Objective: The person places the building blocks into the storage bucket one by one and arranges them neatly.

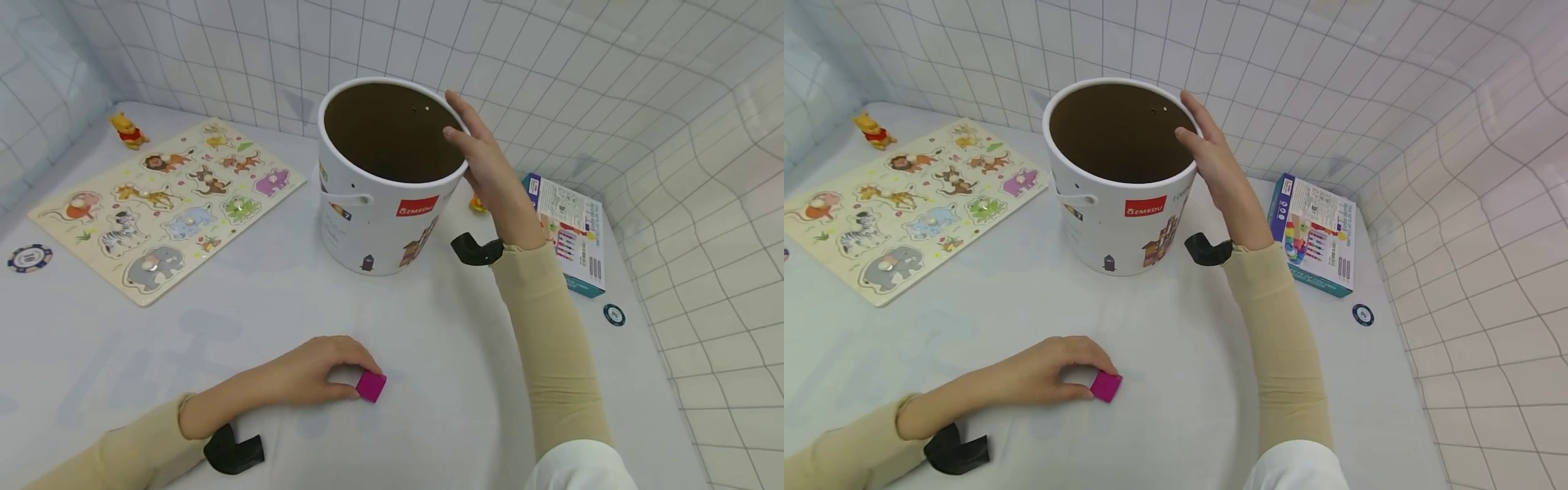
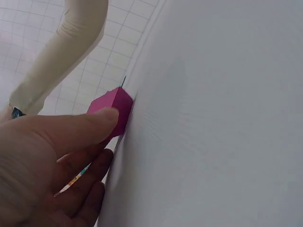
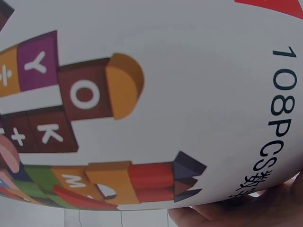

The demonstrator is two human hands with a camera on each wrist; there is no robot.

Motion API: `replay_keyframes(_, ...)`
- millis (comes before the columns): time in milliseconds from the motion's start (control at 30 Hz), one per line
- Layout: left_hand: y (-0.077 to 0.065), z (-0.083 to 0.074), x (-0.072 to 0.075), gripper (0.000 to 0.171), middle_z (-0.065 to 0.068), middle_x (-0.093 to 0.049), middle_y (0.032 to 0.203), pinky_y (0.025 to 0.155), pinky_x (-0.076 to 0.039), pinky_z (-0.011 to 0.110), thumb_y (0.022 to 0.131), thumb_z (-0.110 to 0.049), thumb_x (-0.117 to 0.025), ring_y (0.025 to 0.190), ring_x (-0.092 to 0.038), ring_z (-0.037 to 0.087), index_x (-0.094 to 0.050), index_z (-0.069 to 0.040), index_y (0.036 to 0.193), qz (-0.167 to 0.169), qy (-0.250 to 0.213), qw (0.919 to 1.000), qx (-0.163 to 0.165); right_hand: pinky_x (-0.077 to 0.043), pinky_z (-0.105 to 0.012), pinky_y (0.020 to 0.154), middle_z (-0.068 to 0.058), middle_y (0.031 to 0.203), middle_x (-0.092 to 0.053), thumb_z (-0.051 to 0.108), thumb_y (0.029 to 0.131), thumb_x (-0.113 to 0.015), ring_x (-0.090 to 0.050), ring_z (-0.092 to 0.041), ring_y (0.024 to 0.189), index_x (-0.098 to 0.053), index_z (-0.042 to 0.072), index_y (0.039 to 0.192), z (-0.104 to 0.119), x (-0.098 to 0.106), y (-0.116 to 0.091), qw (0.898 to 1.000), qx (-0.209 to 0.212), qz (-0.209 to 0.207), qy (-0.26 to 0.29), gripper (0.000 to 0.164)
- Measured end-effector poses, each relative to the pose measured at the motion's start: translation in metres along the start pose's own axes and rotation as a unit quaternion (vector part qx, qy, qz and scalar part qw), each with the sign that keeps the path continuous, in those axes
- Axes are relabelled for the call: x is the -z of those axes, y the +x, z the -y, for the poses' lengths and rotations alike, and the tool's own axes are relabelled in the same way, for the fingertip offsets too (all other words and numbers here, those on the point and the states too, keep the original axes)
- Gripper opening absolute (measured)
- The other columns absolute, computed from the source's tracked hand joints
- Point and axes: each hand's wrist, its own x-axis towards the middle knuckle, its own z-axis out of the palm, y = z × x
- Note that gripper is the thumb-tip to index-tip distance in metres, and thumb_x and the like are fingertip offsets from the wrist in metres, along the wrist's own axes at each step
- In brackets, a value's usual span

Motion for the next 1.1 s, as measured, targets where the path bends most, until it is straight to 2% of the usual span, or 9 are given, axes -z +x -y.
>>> replay_keyframes(233,0.005,0.003,0.002,0.037,-0.014,-0.058,0.1,0.075,-0.049,0.019,0.076,-0.008,-0.07,0.085,-0.056,0.003,-0.062,-0.023,0.109,-0.064,-0.041,0.9958,0.05,-0.024,-0.045,0.104,0.002,0.14,-0.028,0.013,0.095,-0.038,-0.031,-0.02,0.124,-0.023,0.027,0.141,-0.005,0.0,0.001,1.0,-0.002,0.003,-0.006,0.05)
replay_keyframes(367,0.011,-0.008,0.023,0.037,-0.01,-0.059,0.101,0.074,-0.05,0.019,0.077,-0.009,-0.069,0.083,-0.057,0.006,-0.062,-0.019,0.111,-0.073,-0.088,0.9916,0.062,-0.023,-0.044,0.104,0.003,0.14,-0.028,0.014,0.095,-0.038,-0.031,-0.02,0.125,-0.024,0.028,0.14,-0.008,-0.003,0.002,1.0,-0.004,0.006,-0.015,0.05)
replay_keyframes(467,0.02,-0.037,0.063,0.039,-0.005,-0.06,0.104,0.076,-0.05,0.023,0.077,-0.009,-0.069,0.086,-0.059,0.008,-0.06,-0.016,0.115,-0.101,-0.127,0.986,0.039,-0.023,-0.045,0.104,0.002,0.14,-0.028,0.016,0.095,-0.039,-0.031,-0.02,0.125,-0.024,0.029,0.14,-0.009,-0.003,0.003,1.0,-0.003,0.008,-0.027,0.05)
replay_keyframes(567,0.037,-0.076,0.116,0.041,-0.001,-0.061,0.105,0.076,-0.051,0.028,0.077,-0.01,-0.069,0.087,-0.061,0.012,-0.059,-0.014,0.117,-0.152,-0.134,0.9792,0.013,-0.023,-0.045,0.104,0.002,0.139,-0.028,0.015,0.095,-0.038,-0.031,-0.02,0.124,-0.023,0.029,0.14,-0.007,-0.001,0.003,1.0,0.0,0.009,-0.025,0.05)
replay_keyframes(633,0.055,-0.099,0.151,0.041,-0.002,-0.06,0.106,0.079,-0.05,0.029,0.078,-0.015,-0.068,0.089,-0.061,0.013,-0.058,-0.016,0.118,-0.183,-0.113,0.9764,0.024,-0.023,-0.044,0.104,0.001,0.14,-0.028,0.014,0.095,-0.037,-0.032,-0.021,0.125,-0.022,0.028,0.141,-0.006,0.0,0.002,1.0,0.001,0.01,-0.02,0.05)
replay_keyframes(700,0.076,-0.11,0.183,0.042,-0.002,-0.059,0.108,0.083,-0.048,0.03,0.079,-0.021,-0.067,0.093,-0.059,0.013,-0.056,-0.019,0.12,-0.197,-0.088,0.9743,0.066,-0.023,-0.043,0.105,0.001,0.14,-0.027,0.014,0.095,-0.036,-0.031,-0.021,0.125,-0.022,0.028,0.141,-0.006,0.001,0.002,1.0,0.002,0.014,-0.013,0.05)
replay_keyframes(867,0.129,-0.094,0.229,0.045,0.001,-0.054,0.114,0.09,-0.043,0.031,0.082,-0.027,-0.063,0.1,-0.052,0.017,-0.052,-0.017,0.124,-0.166,-0.034,0.9704,0.172,-0.024,-0.043,0.104,0.003,0.141,-0.026,0.015,0.095,-0.037,-0.032,-0.02,0.123,-0.022,0.029,0.141,-0.006,0.001,0.002,1.0,-0.004,0.014,-0.014,0.05)
replay_keyframes(967,0.146,-0.077,0.237,0.043,0.004,-0.056,0.111,0.087,-0.045,0.029,0.084,-0.024,-0.062,0.097,-0.054,0.019,-0.053,-0.012,0.123,-0.127,-0.01,0.9721,0.197,-0.025,-0.043,0.104,0.003,0.14,-0.027,0.015,0.095,-0.038,-0.033,-0.021,0.122,-0.023,0.029,0.14,-0.007,0.001,0.003,1.0,-0.006,0.012,-0.013,0.049)
replay_keyframes(1100,0.158,-0.067,0.239,0.041,0.006,-0.057,0.109,0.085,-0.046,0.029,0.085,-0.018,-0.06,0.094,-0.056,0.02,-0.052,-0.006,0.124,-0.078,0.037,0.9721,0.218,-0.024,-0.043,0.104,0.002,0.139,-0.028,0.015,0.095,-0.038,-0.034,-0.021,0.123,-0.024,0.029,0.14,-0.007,0.0,0.002,1.0,-0.004,0.012,-0.015,0.049)
